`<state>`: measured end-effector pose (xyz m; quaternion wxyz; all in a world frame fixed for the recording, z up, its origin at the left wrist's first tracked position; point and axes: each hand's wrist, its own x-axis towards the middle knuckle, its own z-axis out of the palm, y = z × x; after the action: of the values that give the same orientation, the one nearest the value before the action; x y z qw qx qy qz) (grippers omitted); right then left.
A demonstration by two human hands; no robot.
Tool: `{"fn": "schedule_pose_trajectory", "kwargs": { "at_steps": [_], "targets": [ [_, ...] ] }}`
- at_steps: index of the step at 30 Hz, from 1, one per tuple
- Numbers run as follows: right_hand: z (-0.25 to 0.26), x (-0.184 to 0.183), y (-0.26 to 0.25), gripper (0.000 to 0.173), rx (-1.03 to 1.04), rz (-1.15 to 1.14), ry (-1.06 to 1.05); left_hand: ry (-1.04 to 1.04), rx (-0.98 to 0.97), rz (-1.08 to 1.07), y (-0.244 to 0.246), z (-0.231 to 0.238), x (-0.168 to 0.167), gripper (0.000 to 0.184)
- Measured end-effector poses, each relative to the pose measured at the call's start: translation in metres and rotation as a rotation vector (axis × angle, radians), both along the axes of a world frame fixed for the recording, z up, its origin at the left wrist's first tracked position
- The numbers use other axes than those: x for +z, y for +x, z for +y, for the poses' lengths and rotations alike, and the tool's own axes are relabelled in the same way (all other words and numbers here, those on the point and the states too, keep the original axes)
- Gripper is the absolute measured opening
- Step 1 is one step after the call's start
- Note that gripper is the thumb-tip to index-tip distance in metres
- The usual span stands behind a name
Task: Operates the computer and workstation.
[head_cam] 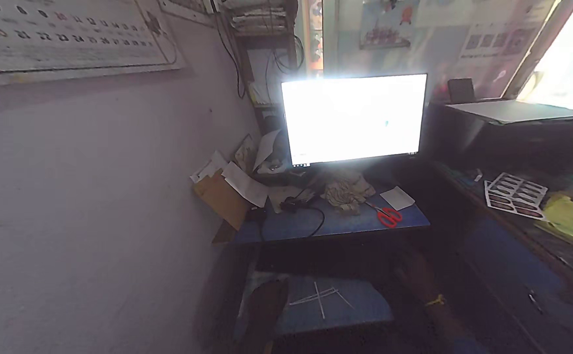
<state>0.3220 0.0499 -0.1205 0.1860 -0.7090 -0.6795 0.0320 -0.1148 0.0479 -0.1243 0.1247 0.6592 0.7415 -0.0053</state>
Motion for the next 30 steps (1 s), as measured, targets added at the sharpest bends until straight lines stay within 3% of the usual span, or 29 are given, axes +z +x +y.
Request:
{"fn": "schedule_pose_trajectory", "kwargs": {
  "at_steps": [9,14,22,30],
  "targets": [
    [0.003,-0.005,0.001,0.047,0.017,-0.033,0.086,0.018,0.017,-0.010,0.001,-0.003,0.002,0.058],
    [0.003,0.001,-0.003,0.050,-0.025,-0.050,0.072,-0.032,0.055,-0.051,0.008,-0.010,0.022,0.062],
    [0.005,0.002,-0.004,0.048,-0.049,-0.013,0.118,-0.064,0.059,-0.019,0.005,-0.004,0.011,0.061],
    [0.001,0.012,-0.006,0.058,-0.181,0.092,-0.024,-0.090,0.093,-0.004,0.014,-0.005,0.018,0.063]
  ]
}}
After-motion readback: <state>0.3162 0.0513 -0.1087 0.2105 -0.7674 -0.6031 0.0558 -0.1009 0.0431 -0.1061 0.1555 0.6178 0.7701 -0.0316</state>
